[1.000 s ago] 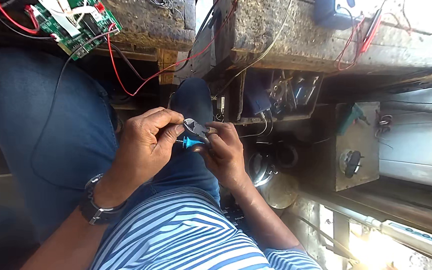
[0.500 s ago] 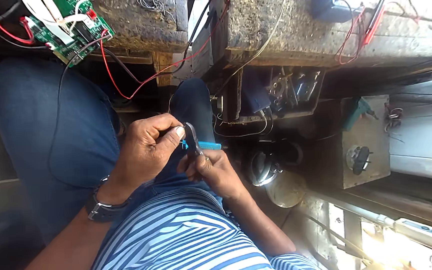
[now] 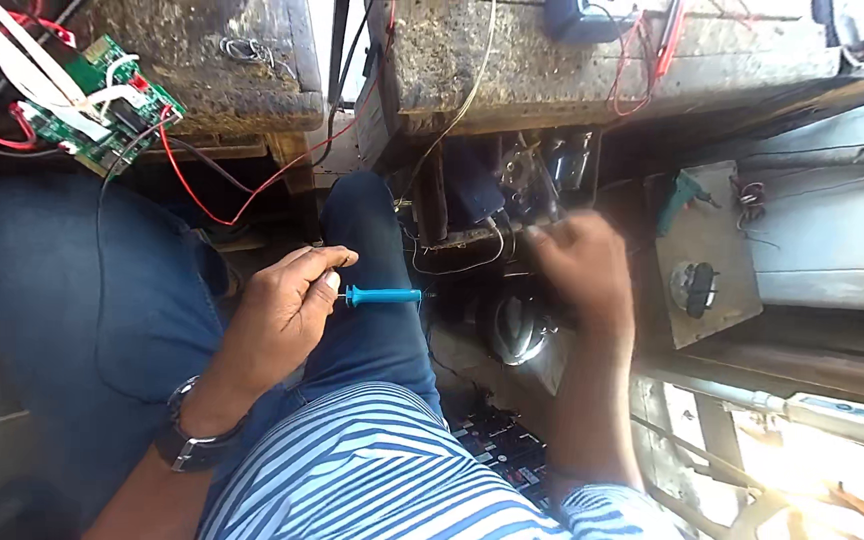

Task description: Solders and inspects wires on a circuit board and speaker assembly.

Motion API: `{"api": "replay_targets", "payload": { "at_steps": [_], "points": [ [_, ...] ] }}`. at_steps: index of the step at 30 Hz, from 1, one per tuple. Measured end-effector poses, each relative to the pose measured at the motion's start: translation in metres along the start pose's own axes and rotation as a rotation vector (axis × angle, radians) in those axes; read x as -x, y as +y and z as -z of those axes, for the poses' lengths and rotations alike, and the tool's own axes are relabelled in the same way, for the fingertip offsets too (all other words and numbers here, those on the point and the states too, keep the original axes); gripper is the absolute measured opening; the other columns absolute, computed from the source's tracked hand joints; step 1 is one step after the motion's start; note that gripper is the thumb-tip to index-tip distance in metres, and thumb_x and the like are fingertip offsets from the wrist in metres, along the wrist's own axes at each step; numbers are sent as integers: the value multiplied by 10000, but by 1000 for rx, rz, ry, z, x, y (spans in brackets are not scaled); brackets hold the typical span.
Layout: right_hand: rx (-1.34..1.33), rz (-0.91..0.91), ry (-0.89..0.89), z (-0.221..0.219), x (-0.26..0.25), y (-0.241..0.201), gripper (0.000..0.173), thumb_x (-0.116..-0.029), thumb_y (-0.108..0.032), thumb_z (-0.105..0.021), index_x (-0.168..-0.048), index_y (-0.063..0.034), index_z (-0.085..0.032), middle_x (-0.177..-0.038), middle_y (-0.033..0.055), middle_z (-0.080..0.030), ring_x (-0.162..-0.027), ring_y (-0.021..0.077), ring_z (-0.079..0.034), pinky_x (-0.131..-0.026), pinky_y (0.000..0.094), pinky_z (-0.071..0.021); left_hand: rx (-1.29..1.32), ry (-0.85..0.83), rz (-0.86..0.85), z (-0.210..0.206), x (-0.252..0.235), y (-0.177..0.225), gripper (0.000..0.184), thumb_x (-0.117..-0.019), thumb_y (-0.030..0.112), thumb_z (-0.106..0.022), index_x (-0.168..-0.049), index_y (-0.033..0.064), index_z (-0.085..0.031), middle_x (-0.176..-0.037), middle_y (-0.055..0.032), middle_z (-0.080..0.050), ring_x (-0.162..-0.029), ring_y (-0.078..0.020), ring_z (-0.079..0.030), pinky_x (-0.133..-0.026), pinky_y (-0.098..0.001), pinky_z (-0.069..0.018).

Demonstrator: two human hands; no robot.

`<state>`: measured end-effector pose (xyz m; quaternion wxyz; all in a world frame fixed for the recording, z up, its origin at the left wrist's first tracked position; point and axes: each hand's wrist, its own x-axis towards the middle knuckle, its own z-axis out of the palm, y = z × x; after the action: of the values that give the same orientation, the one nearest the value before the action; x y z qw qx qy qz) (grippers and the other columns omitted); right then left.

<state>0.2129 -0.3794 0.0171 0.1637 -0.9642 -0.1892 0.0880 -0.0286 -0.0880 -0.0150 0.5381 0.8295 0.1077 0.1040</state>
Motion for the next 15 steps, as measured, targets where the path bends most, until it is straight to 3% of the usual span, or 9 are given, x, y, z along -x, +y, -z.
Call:
{"api": "replay_targets", "payload": {
  "at_steps": [3,5,6,8,10,11,13,15],
  "points": [
    [124,-118,67,4,-53,34,488,-943,-428,-690,-1058,47,-701,-1170,314,-623,-1133,500,-594,-932,706,-464,34,9,43,5,-5,12,363,-1024,124,-567,-1386,108,-597,-938,0,-710,-740,-102,-710,-676,-293,-647],
    [185,-42,167,-2,-68,42,498,-949,-419,-664,-1164,29,-696,-1346,311,-556,-1274,516,-503,-1028,688,-421,39,68,52,10,-9,22,262,-977,80,-643,-1239,82,-632,-934,0,-732,-749,-109,-736,-692,-300,-665],
    [206,47,248,-5,-65,36,464,-961,-398,-642,-1159,18,-698,-1362,300,-555,-1279,509,-494,-1028,672,-415,39,102,41,14,-12,26,193,-962,68,-664,-1154,76,-658,-926,-1,-740,-749,-111,-742,-693,-296,-669],
    [107,281,318,-12,-37,0,335,-1017,-307,-602,-1087,1,-713,-1202,244,-633,-1168,423,-576,-987,585,-473,25,159,13,24,-20,33,119,-948,62,-686,-1066,72,-699,-902,-7,-748,-731,-114,-741,-674,-282,-663],
    [-110,512,203,-33,0,-46,198,-1000,-206,-635,-1015,-37,-737,-1015,137,-694,-1000,288,-669,-882,485,-568,-28,204,-5,34,-29,36,103,-953,81,-695,-1052,76,-724,-914,-4,-745,-715,-100,-725,-637,-266,-647],
    [-197,583,90,-52,15,-64,151,-978,-198,-665,-1002,-71,-744,-999,89,-696,-987,242,-671,-874,455,-576,-63,230,-19,38,-35,38,98,-957,94,-699,-1049,79,-731,-927,1,-744,-713,-87,-717,-626,-253,-638],
    [-226,631,-120,-98,35,-84,213,-965,-265,-698,-1091,-101,-748,-1086,90,-687,-1052,267,-654,-904,489,-568,-127,279,-66,44,-46,37,102,-966,115,-695,-1047,76,-741,-960,-1,-741,-720,-63,-695,-623,-226,-608],
    [-201,603,-181,-137,41,-88,324,-958,-355,-697,-1162,-107,-743,-1150,147,-684,-1117,351,-635,-917,568,-540,-195,324,-118,50,-59,35,111,-973,138,-689,-1045,77,-746,-996,-12,-733,-747,-50,-681,-642,-212,-590]
  ]
}}
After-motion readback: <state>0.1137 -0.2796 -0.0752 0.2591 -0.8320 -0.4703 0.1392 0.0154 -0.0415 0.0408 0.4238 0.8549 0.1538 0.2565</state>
